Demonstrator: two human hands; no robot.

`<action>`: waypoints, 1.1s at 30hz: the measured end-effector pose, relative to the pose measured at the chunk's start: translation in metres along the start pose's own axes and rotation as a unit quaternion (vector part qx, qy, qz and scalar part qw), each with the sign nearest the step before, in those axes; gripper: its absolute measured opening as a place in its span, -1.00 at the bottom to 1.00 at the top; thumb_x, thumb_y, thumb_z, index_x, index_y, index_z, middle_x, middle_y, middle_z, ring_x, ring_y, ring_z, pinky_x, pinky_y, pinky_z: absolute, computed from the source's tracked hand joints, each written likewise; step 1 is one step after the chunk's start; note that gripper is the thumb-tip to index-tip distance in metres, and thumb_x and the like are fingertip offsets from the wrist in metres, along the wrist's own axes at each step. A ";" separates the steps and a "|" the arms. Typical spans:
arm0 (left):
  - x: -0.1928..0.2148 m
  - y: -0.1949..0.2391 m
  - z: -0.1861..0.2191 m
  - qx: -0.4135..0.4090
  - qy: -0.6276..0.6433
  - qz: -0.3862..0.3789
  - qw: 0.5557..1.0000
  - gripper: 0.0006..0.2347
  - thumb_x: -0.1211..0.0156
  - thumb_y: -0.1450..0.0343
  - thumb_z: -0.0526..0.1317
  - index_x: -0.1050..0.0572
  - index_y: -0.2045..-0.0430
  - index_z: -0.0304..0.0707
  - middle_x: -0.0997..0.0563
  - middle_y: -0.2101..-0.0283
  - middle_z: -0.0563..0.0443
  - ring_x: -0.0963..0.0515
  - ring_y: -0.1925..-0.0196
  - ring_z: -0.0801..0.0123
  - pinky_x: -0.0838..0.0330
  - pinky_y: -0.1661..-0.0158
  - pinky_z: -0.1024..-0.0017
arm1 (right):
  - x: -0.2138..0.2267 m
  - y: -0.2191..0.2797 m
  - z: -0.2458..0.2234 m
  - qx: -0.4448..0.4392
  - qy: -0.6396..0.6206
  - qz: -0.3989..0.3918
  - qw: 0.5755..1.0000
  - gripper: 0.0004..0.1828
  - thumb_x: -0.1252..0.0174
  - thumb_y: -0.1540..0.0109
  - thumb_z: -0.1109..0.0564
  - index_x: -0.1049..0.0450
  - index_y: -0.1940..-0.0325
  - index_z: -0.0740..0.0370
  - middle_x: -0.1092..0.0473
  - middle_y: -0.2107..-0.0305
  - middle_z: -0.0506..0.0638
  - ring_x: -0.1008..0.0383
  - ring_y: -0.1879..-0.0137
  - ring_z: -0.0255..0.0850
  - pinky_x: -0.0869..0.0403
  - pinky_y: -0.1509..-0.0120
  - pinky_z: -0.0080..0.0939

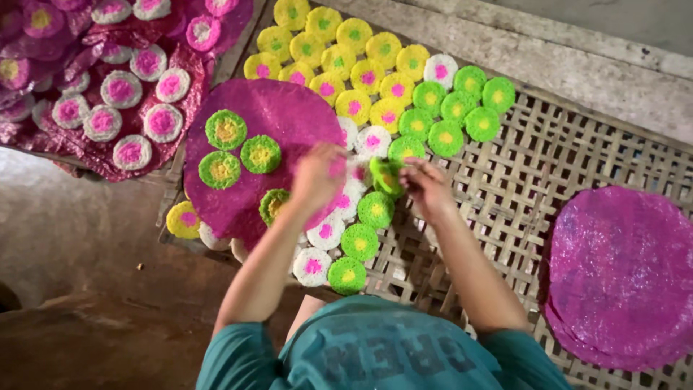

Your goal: The person arranges small colorful circular items onto larger circular bases on a woven tray. They pick up the small circles from piles and place them in patterns on the bases, then move the completed bases to a nearby surface.

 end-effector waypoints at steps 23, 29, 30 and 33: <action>0.074 0.006 -0.159 0.102 -0.278 0.100 0.950 -0.76 -0.25 -0.37 -0.32 -0.49 0.10 -0.23 -0.52 -0.05 -0.12 -0.42 -0.25 -0.01 -0.30 -0.22 -0.03 | -0.108 0.045 -0.021 0.364 0.706 -0.194 0.576 -0.72 -0.36 -0.08 0.12 -0.52 0.16 0.18 -0.39 0.11 -0.04 -0.44 -0.04 -0.04 -0.52 -0.01 -0.05; 0.078 0.010 -0.155 0.103 -0.231 0.133 0.958 -0.77 -0.31 -0.34 -0.32 -0.49 0.16 -0.18 -0.61 0.10 -0.07 -0.54 -0.10 0.09 -0.28 -0.13 -0.03 | -0.081 0.030 -0.012 0.331 0.738 -0.144 0.570 -0.76 -0.29 -0.10 0.19 -0.47 0.17 0.22 -0.40 0.06 -0.01 -0.45 -0.08 -0.07 -0.53 0.07 -0.04; 0.080 0.013 -0.150 0.092 -0.226 0.150 0.958 -0.77 -0.33 -0.33 -0.32 -0.50 0.17 -0.18 -0.61 0.10 -0.08 -0.53 -0.11 0.07 -0.28 -0.10 -0.03 | -0.071 0.023 -0.013 0.307 0.675 -0.117 0.661 -0.83 -0.25 -0.16 0.21 -0.45 0.18 0.19 -0.42 0.01 -0.04 -0.47 -0.10 -0.13 -0.55 -0.01 -0.07; 0.087 0.020 -0.133 0.128 -0.201 0.145 0.960 -0.84 -0.30 -0.37 -0.33 -0.51 0.22 -0.20 -0.63 0.13 -0.02 -0.56 -0.03 0.15 -0.25 -0.15 -0.03 | -0.026 -0.004 -0.014 0.178 0.432 -0.020 0.884 -0.77 -0.26 -0.18 0.24 -0.44 0.10 0.20 -0.42 0.03 -0.04 -0.46 -0.09 -0.14 -0.53 -0.09 -0.11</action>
Point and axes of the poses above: each hand's wrist, its own y-axis away from the middle knuckle, its own x-axis out of the back of the hand, z = x × y, the point moved 4 cm from there along -y, towards the middle knuckle
